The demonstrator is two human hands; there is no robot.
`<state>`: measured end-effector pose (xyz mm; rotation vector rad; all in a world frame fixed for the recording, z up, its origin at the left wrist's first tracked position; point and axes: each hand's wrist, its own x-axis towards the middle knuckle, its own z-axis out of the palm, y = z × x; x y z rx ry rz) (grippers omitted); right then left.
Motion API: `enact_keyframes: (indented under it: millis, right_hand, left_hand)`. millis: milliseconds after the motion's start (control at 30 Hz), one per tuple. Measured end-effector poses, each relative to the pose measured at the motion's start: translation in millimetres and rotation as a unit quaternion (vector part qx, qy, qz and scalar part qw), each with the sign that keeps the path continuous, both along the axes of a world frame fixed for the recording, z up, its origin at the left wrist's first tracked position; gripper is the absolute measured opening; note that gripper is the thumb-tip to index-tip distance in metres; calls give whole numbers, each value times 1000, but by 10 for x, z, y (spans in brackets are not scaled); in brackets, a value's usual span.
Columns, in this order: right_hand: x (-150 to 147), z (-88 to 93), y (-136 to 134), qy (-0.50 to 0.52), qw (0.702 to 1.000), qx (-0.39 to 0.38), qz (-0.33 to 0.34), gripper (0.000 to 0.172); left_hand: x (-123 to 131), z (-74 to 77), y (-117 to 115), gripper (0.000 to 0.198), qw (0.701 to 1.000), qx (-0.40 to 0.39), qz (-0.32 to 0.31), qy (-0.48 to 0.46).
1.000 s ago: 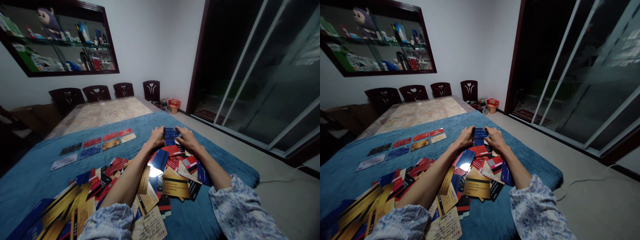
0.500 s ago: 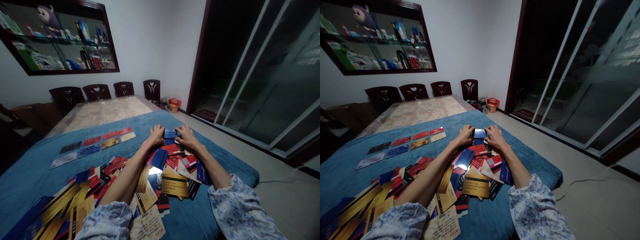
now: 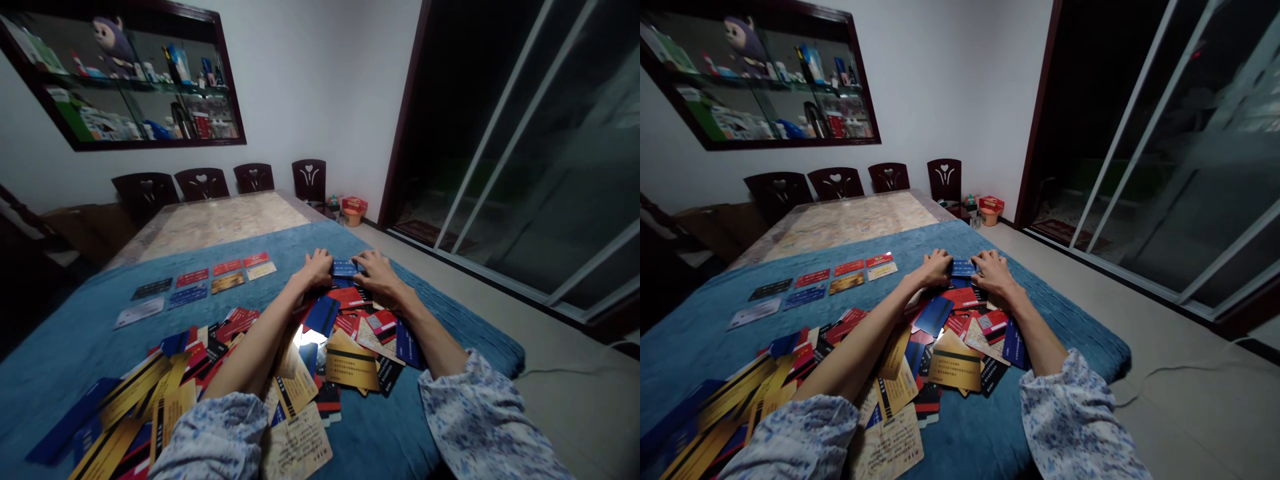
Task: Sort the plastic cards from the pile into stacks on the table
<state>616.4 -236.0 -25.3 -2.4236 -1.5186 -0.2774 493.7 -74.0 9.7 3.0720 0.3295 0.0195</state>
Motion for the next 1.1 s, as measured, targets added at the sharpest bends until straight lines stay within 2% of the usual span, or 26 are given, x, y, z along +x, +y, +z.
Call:
enact_keyframes:
  millis: [133,333,733,1100]
  right_hand:
    - [-5,27,-11,10,1000,-12,10,46]
    - [12,54,22,9,999,-24,44,45]
    - [-144,173,146,8,994,-75,81,46]
    - [-293,195,287,15,990,-98,100,47]
  left_hand:
    - [-20,43,-12,40,1000,20,2,19]
    - [-167,83,-10,32,1000,5,14,20]
    - [-463,135,30,39,999,0,32,34]
    - [-673,55,140,38,998,-6,51,30]
